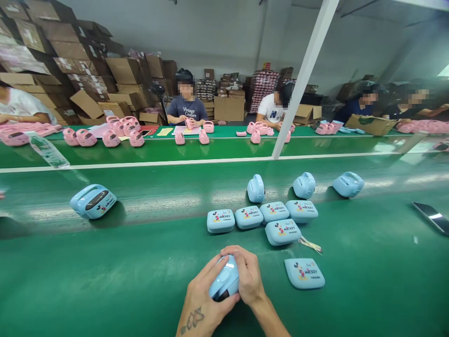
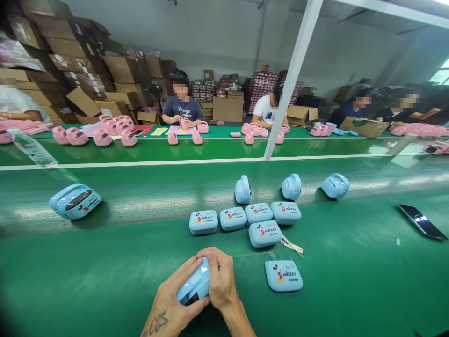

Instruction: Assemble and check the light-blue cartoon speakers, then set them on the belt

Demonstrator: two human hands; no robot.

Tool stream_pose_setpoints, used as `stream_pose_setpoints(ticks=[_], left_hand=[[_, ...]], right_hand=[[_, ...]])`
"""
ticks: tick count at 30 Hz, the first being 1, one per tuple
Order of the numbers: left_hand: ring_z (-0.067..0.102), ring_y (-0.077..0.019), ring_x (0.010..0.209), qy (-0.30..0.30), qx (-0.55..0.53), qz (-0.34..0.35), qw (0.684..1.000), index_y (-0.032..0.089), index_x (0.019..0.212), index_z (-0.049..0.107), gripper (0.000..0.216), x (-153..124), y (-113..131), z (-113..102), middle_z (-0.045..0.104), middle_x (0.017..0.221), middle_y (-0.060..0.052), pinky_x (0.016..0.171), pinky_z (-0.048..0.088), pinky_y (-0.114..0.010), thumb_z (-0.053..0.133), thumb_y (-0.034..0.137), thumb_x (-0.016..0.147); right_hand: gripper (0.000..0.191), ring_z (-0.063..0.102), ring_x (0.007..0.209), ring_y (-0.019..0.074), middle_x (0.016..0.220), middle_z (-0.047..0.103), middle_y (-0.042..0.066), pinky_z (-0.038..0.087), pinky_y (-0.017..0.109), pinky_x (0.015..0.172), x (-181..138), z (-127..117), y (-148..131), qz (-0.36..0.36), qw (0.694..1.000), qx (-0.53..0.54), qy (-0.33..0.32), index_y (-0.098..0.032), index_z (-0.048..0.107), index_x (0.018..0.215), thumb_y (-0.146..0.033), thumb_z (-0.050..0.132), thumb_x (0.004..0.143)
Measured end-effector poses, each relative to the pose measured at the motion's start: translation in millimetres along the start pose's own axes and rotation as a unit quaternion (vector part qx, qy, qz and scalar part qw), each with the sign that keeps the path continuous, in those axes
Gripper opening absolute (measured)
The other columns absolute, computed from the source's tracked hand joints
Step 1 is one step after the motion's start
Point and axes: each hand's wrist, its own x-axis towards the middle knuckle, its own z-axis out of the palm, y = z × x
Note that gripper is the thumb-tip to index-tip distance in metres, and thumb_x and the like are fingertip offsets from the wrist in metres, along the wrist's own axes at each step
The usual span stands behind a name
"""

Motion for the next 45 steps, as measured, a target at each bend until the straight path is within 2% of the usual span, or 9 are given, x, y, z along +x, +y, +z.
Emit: stream_pose_setpoints(ticks=[8, 11, 15, 23, 29, 36, 40, 42, 45], left_hand=[[0.074, -0.03, 0.11, 0.01, -0.047, -0.028, 0.998, 0.034, 0.119, 0.074, 0.067, 3.5, 4.7, -1.7, 0.075, 0.127, -0.005, 0.094, 0.062, -0.04, 0.084, 0.013, 0.056], [0.072, -0.0322, 0.113, 0.014, -0.102, -0.07, 0.992, 0.036, 0.117, 0.074, 0.065, 0.7, 1.9, -6.8, 0.076, 0.126, -0.003, 0.101, 0.058, -0.047, 0.085, 0.018, 0.055], [0.068, -0.0332, 0.121, 0.02, -0.198, -0.12, 0.973, 0.036, 0.117, 0.075, 0.061, -8.7, 12.2, -22.4, 0.075, 0.128, -0.001, 0.109, 0.052, -0.049, 0.086, 0.028, 0.057], [0.068, -0.0298, 0.121, 0.077, -0.183, -0.041, 0.979, 0.04, 0.118, 0.073, 0.059, -23.3, 31.0, -36.0, 0.073, 0.132, 0.0, 0.101, 0.059, -0.038, 0.086, 0.054, 0.062], [0.069, -0.0297, 0.12, 0.06, -0.111, -0.022, 0.992, 0.038, 0.121, 0.071, 0.058, -23.3, 16.0, -27.8, 0.071, 0.135, 0.0, 0.099, 0.061, -0.037, 0.085, 0.033, 0.066], [0.072, -0.0307, 0.115, 0.003, -0.024, 0.006, 1.0, 0.033, 0.123, 0.071, 0.06, -15.8, -7.5, -14.5, 0.073, 0.132, -0.006, 0.096, 0.062, -0.041, 0.084, 0.023, 0.065], [0.07, -0.0308, 0.117, -0.044, -0.014, -0.003, 0.999, 0.035, 0.124, 0.07, 0.072, -7.9, 1.3, -16.0, 0.071, 0.136, -0.006, 0.097, 0.061, -0.041, 0.09, 0.019, 0.056], [0.071, -0.0326, 0.116, -0.046, 0.003, -0.015, 0.999, 0.034, 0.123, 0.071, 0.078, -3.9, 10.2, -17.0, 0.069, 0.137, -0.009, 0.093, 0.062, -0.041, 0.093, 0.02, 0.05], [0.074, -0.0321, 0.108, -0.029, 0.052, -0.001, 0.998, 0.03, 0.123, 0.071, 0.07, -1.0, 20.0, -16.3, 0.074, 0.129, -0.011, 0.086, 0.065, -0.039, 0.088, 0.021, 0.056]], right_hand=[[0.053, 0.07, 0.093, 0.0222, 0.098, 0.078, 0.008, 0.053, 0.031, 0.087, 0.1, -1.0, 3.2, 0.021, 0.999, 0.042, -0.008, -0.019, 0.08, 0.09, -0.057, 0.043, 0.096], [0.05, 0.067, 0.112, 0.0279, 0.115, 0.076, 0.008, 0.05, 0.039, 0.103, -11.6, -10.5, -2.3, 0.032, 0.996, 0.071, -0.034, -0.022, 0.078, 0.108, -0.058, 0.046, 0.093], [0.054, 0.046, 0.142, 0.0326, 0.146, 0.059, 0.002, 0.031, 0.047, 0.123, -42.5, -15.8, -23.9, 0.025, 0.995, 0.083, -0.04, -0.03, 0.065, 0.134, -0.054, 0.063, 0.085], [0.051, 0.039, 0.147, 0.0324, 0.149, 0.056, -0.002, 0.024, 0.052, 0.127, -65.2, -4.6, -61.9, 0.021, 0.997, 0.067, 0.022, -0.036, 0.063, 0.135, -0.057, 0.06, 0.088], [0.057, 0.043, 0.144, 0.0336, 0.151, 0.054, 0.001, 0.027, 0.05, 0.125, -60.9, -1.2, -31.8, 0.069, 0.99, 0.125, 0.001, -0.032, 0.063, 0.136, -0.056, 0.058, 0.085], [0.057, 0.054, 0.133, 0.0319, 0.143, 0.062, 0.006, 0.042, 0.046, 0.115, -53.8, 5.3, 19.9, 0.105, 0.971, 0.214, 0.019, -0.024, 0.066, 0.132, -0.053, 0.059, 0.082], [0.061, 0.056, 0.131, 0.0333, 0.141, 0.063, 0.008, 0.048, 0.046, 0.11, -51.6, 1.9, 34.0, 0.125, 0.96, 0.248, 0.02, -0.023, 0.067, 0.131, -0.054, 0.064, 0.078], [0.061, 0.058, 0.128, 0.0337, 0.14, 0.064, 0.008, 0.05, 0.046, 0.107, -51.8, 0.6, 35.8, 0.129, 0.956, 0.262, 0.023, -0.023, 0.067, 0.131, -0.053, 0.064, 0.078], [0.059, 0.062, 0.123, 0.0336, 0.137, 0.066, 0.009, 0.051, 0.046, 0.104, -53.4, -0.1, 33.7, 0.132, 0.954, 0.267, 0.024, -0.022, 0.067, 0.13, -0.051, 0.064, 0.079]])
